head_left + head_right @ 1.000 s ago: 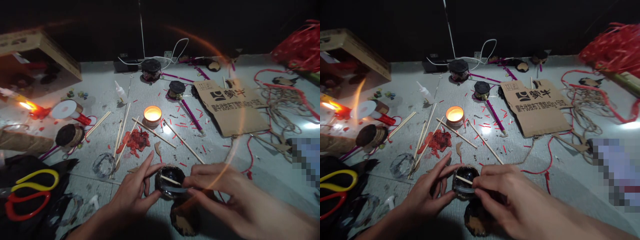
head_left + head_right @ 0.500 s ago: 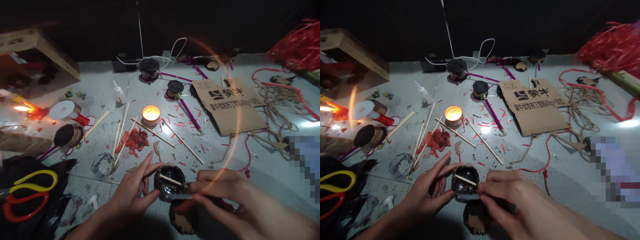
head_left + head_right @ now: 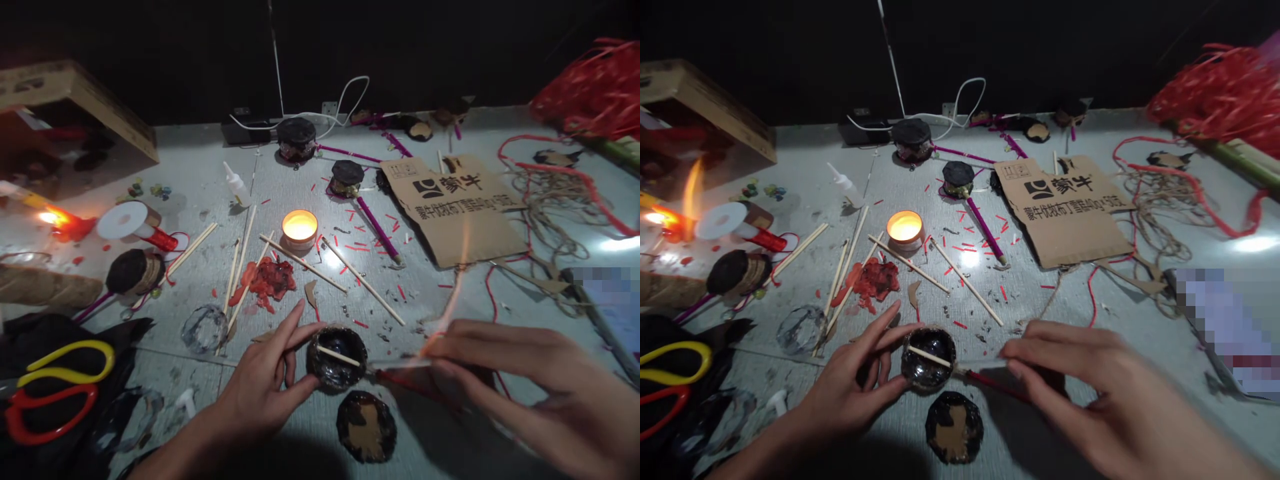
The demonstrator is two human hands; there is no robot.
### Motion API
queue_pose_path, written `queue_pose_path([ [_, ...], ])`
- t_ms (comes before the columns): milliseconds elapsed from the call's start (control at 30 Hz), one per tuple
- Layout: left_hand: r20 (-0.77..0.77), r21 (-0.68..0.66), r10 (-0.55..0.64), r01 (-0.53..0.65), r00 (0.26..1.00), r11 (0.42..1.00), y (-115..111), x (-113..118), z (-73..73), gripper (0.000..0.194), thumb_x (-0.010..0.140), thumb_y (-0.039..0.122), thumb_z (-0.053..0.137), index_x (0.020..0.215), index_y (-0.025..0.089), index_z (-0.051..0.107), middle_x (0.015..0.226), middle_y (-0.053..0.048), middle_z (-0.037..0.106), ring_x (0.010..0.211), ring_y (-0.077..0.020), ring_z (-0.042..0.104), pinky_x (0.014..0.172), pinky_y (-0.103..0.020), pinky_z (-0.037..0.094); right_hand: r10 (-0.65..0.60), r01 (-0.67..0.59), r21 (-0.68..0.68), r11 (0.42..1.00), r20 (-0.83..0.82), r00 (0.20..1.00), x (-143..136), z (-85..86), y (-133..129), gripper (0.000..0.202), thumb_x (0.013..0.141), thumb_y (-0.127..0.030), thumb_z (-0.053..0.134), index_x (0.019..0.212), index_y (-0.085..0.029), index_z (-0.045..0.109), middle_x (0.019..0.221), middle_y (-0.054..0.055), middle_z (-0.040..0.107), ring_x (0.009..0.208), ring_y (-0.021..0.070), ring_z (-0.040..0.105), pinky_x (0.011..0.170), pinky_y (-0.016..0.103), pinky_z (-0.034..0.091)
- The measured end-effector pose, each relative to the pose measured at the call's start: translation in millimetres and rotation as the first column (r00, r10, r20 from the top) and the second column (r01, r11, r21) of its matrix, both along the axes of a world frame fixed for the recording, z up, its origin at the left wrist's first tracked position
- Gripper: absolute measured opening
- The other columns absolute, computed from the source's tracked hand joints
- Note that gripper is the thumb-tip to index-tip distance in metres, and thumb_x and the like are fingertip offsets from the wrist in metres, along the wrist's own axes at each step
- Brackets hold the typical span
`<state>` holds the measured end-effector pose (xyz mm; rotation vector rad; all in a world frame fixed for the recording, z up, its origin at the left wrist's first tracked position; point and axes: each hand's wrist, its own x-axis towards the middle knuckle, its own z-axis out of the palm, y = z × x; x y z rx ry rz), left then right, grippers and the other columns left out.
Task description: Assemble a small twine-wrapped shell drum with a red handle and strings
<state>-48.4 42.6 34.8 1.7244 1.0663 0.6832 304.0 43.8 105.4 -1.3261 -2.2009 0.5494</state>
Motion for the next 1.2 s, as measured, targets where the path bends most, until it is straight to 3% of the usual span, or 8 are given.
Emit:
queue_pose_path([
  [200,-0.034,-0.011,0.044,-0.044,0.998,0.999,-1.7,2.1,5.5,0.098,0.092,0.015,0.074,0.17,0.044,0.022,0.147,-0.004,0.075,0.058,-0.0086,0.053,0.051,-0.022,0.046,-0.276,0.271,0.126,0.954,0.024,0.961,15.9,-0.9,35.1,0.02,0.101,-0.044,0.069,0.107,-0.033,0.085,0.105,0.006,0.087,0.09,0.0324,0.084,0.076,0.047,0.071],
  [467,-0.067,-0.025,0.054,-0.056,0.996,0.998,-1.7,6.9,13.2,0.093,0.09,0.019,0.077,0.169,0.034,0.03,0.143,-0.011,0.076,0.059,-0.0088,0.052,0.053,-0.022,0.047,-0.239,0.239,0.185,0.953,-0.018,0.971,3.3,-65.5,51.9,0.023,0.103,-0.03,0.065,0.115,-0.026,0.084,0.107,0.01,0.087,0.09,0.0321,0.085,0.081,0.051,0.071],
  [600,-0.078,-0.012,0.084,-0.085,0.993,0.996,-3.6,7.2,14.7,0.092,0.086,0.022,0.08,0.167,0.031,0.036,0.139,-0.013,0.076,0.06,-0.0085,0.052,0.055,-0.023,0.049,-0.173,0.151,0.314,0.937,0.041,0.984,1.0,-67.4,49.9,0.023,0.105,-0.027,0.063,0.119,-0.024,0.081,0.114,0.012,0.086,0.1,0.0339,0.083,0.088,0.056,0.069],
  [700,-0.06,0.018,0.095,-0.094,0.994,0.995,-4.1,7.3,13.5,0.092,0.086,0.024,0.081,0.168,0.03,0.037,0.136,-0.014,0.077,0.059,-0.0088,0.052,0.056,-0.025,0.05,-0.159,0.133,0.378,0.916,0.039,0.986,-8.3,-45.0,28.1,0.024,0.103,-0.022,0.066,0.124,-0.024,0.077,0.127,0.015,0.081,0.112,0.0345,0.079,0.097,0.059,0.064],
  [767,-0.054,0.042,0.091,-0.089,0.994,0.995,-4.2,7.8,12.8,0.091,0.088,0.026,0.081,0.168,0.029,0.038,0.134,-0.014,0.077,0.058,-0.0088,0.052,0.055,-0.026,0.05,-0.099,0.077,0.408,0.91,0.032,0.995,-20.0,-27.2,-0.1,0.022,0.1,-0.014,0.069,0.12,-0.023,0.073,0.115,0.012,0.082,0.104,0.029,0.079,0.093,0.052,0.066],
  [867,-0.071,0.065,0.095,-0.091,0.993,0.994,-4.8,8.7,12.6,0.091,0.088,0.028,0.082,0.167,0.029,0.038,0.131,-0.013,0.078,0.058,-0.0092,0.053,0.054,-0.026,0.05,0.214,-0.233,0.235,0.944,0.105,0.971,-39.7,-13.8,-47.9,0.022,0.101,-0.021,0.071,0.123,-0.021,0.069,0.106,0.008,0.082,0.101,0.0248,0.08,0.089,0.04,0.07],
  [1033,-0.065,0.087,0.104,-0.098,0.992,0.991,-7.1,10.5,12.7,0.092,0.088,0.029,0.082,0.168,0.027,0.037,0.131,-0.014,0.077,0.059,-0.0096,0.056,0.056,-0.027,0.051,0.167,-0.194,0.114,0.974,0.215,0.962,-58.0,-41.4,-88.4,0.068,0.103,-0.047,0.07,0.156,-0.011,0.047,0.146,0.025,0.07,0.131,0.0389,0.072,0.099,0.055,0.07],
  [1200,-0.048,0.093,0.104,-0.1,0.993,0.991,-8.7,11.8,13.4,0.092,0.087,0.026,0.083,0.167,0.027,0.038,0.135,-0.014,0.075,0.062,-0.0097,0.058,0.057,-0.026,0.051,0.085,-0.092,0.06,0.994,0.108,0.99,-64.6,-71.6,-96.0,0.066,0.104,-0.032,0.062,0.162,-0.019,0.034,0.149,0.023,0.067,0.137,0.0365,0.068,0.107,0.06,0.064],
])
